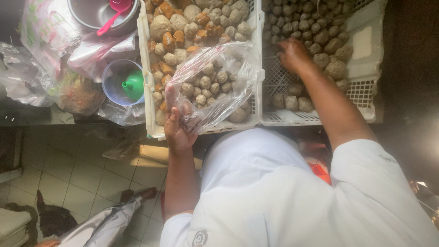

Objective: The person picks round meatballs from a white plastic crate and places them into a clear plastic bag held in the left hand. The task continues with repeated picking and placing until the bag is filled.

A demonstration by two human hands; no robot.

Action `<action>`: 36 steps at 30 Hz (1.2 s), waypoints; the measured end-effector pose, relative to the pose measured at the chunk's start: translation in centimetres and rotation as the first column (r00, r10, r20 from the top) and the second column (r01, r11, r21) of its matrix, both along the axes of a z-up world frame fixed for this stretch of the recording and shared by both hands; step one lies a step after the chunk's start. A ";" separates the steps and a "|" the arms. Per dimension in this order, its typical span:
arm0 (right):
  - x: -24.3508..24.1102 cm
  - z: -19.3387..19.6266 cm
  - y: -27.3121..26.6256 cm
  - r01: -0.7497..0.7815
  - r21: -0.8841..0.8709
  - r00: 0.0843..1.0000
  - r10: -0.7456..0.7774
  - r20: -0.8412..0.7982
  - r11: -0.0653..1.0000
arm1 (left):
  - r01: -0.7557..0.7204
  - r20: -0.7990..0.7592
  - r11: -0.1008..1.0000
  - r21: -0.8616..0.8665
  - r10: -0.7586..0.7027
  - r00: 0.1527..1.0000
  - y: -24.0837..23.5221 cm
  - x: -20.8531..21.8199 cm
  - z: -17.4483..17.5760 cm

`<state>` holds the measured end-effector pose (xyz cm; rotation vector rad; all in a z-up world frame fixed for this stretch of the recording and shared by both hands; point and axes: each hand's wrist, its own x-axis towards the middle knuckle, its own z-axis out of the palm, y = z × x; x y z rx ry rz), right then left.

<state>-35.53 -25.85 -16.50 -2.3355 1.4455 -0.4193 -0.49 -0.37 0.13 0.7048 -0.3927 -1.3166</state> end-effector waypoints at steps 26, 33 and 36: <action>10.5 21.7 8.5 -0.448 0.091 0.747 0.316 0.584 0.889 | 0.005 -0.142 0.987 0.158 0.018 0.990 -0.1 0.3 0.9; 1.2 7.6 1.5 0.148 0.232 0.984 -0.167 0.065 0.961 | 0.074 -0.069 0.993 -0.096 -0.080 0.994 0.2 0.3 0.2; -0.2 -1.5 2.6 0.009 0.030 0.980 -0.003 -0.197 0.999 | 0.045 -0.068 0.998 -0.042 -0.047 0.997 0.3 0.3 0.1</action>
